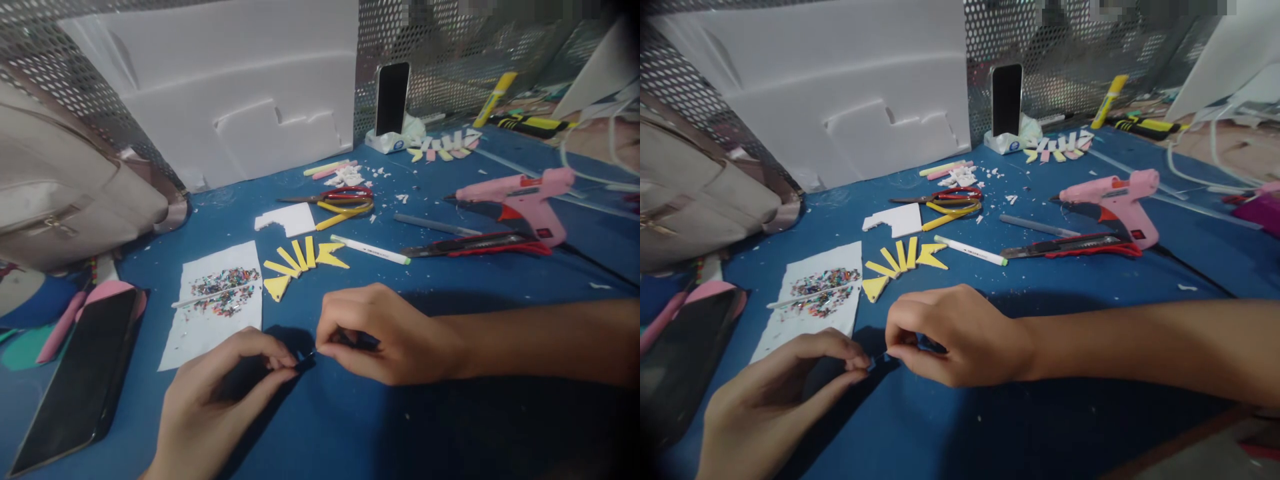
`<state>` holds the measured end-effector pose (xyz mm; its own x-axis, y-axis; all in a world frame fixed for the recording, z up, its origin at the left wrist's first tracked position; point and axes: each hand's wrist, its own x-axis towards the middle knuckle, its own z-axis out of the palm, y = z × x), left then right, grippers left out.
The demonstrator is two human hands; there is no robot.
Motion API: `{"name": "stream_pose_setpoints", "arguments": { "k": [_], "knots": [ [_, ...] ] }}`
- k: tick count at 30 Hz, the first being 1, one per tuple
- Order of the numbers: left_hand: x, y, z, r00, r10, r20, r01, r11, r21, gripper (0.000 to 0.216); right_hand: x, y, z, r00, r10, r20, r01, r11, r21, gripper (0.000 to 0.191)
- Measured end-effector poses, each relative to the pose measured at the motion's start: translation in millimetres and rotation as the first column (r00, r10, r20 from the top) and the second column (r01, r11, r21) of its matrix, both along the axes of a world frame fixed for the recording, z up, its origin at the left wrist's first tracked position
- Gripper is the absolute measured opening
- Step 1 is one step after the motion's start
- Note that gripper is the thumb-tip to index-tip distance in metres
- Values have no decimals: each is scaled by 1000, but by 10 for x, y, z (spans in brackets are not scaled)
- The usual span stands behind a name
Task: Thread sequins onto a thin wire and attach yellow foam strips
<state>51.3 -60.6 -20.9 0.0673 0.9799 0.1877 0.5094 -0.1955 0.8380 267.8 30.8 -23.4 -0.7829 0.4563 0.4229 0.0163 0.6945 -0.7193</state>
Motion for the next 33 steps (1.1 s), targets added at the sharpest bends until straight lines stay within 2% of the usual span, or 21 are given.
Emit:
{"name": "stream_pose_setpoints", "arguments": {
  "k": [14,33],
  "knots": [
    [13,8,16,1000,-8,-14,9,999,32,12,3,2,34,995,0,103,2,1000,-17,6],
    [-26,-4,15,999,-28,-28,29,999,23,20,5,11,24,993,-4,121,4,1000,-4,6]
  ]
}}
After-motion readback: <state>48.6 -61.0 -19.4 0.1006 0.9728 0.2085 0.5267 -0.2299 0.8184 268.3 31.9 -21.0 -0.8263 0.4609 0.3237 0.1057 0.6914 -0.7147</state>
